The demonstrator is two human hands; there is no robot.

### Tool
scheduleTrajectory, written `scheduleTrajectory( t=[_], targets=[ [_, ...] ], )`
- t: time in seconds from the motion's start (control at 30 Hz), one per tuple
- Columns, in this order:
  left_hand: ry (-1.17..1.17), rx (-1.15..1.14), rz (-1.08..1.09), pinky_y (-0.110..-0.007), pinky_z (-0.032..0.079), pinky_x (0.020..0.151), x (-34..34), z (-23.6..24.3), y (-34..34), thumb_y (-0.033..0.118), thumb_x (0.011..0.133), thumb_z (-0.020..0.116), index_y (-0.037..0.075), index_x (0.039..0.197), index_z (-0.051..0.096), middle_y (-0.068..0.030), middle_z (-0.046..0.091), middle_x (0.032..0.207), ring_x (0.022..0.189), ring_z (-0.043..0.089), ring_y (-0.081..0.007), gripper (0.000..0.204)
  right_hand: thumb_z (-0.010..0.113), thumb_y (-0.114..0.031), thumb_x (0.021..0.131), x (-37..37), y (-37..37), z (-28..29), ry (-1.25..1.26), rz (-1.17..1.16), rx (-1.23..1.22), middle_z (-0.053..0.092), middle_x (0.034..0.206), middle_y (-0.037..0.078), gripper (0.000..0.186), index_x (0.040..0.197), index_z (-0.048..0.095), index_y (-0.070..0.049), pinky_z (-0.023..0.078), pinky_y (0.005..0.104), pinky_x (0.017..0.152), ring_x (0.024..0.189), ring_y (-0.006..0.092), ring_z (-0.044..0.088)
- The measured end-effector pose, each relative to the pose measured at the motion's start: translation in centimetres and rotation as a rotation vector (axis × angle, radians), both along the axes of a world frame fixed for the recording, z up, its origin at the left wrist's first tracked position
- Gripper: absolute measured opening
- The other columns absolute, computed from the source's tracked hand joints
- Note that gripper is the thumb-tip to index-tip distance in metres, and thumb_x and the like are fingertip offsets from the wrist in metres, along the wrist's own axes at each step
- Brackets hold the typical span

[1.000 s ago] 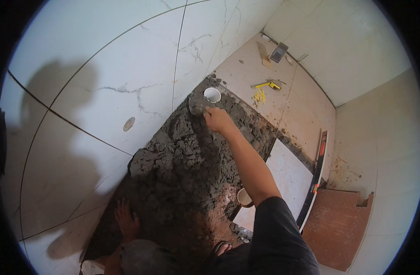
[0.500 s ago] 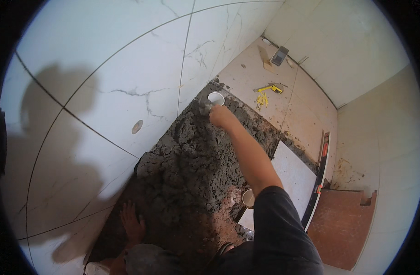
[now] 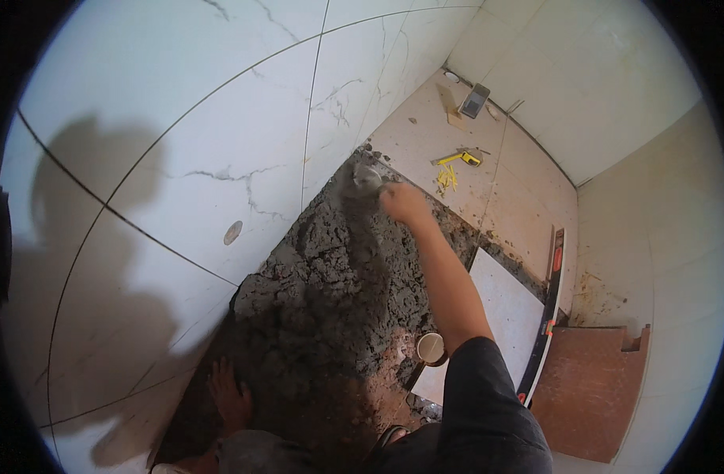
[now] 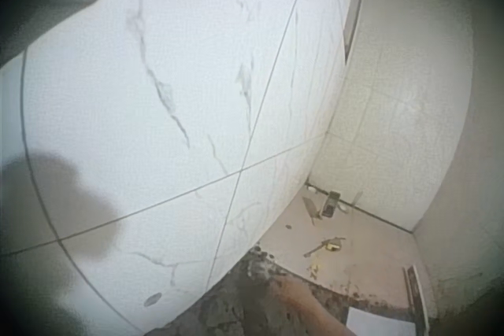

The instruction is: Spreading mortar on the floor before tiling using a trowel.

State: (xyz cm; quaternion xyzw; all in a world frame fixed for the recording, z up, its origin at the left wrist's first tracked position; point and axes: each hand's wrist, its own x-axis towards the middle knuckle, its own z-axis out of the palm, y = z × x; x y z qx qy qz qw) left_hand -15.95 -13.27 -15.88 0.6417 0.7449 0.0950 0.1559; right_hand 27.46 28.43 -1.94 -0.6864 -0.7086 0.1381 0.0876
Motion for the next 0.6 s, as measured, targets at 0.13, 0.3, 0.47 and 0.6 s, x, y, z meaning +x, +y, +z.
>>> scheduleTrajectory(
  t=[0.13,0.3,0.47,0.6],
  targets=[
    [-0.010,0.006,-0.022,-0.061,0.016,0.124,-0.2,-1.1,0.2,0.025,0.086,0.060,0.004,0.150,0.043,-0.0135,0.036,0.163,0.154,0.025,-0.0358,0.069,0.060,-0.023,0.090,4.2,4.8,-2.4,-0.182,-0.252,0.083,0.072,0.106,0.026,0.036,0.124,0.067,-0.012,0.054,0.0503,0.091,0.105,0.0415,0.068],
    [-0.029,-0.006,-0.027,-0.061,0.016,0.124,0.1,-1.4,0.6,0.026,0.085,0.060,0.004,0.150,0.043,-0.0144,0.036,0.162,0.153,0.026,-0.0372,0.070,0.060,-0.006,0.084,6.1,6.8,-7.0,-0.300,-0.250,0.174,0.064,0.116,0.024,0.053,0.136,0.056,-0.018,0.055,0.0530,0.087,0.104,0.0444,0.066],
    [0.005,-0.029,-0.026,-0.061,0.016,0.124,-0.7,-1.4,-0.1,0.027,0.084,0.061,0.004,0.149,0.044,-0.0150,0.036,0.162,0.153,0.027,-0.0380,0.071,0.068,-0.003,0.080,2.3,5.0,-6.4,-0.229,-0.151,0.208,0.060,0.121,0.018,0.057,0.133,0.054,-0.018,0.058,0.0493,0.087,0.110,0.0389,0.065],
    [-0.011,-0.050,-0.008,-0.061,0.017,0.123,-0.2,-0.4,0.1,0.027,0.085,0.061,0.004,0.148,0.045,-0.0151,0.037,0.161,0.152,0.028,-0.0385,0.069,0.067,-0.005,0.082,1.3,5.9,-4.8,-0.227,-0.212,0.194,0.060,0.120,0.016,0.056,0.134,0.055,-0.019,0.059,0.0484,0.086,0.109,0.0370,0.065]
  ],
)
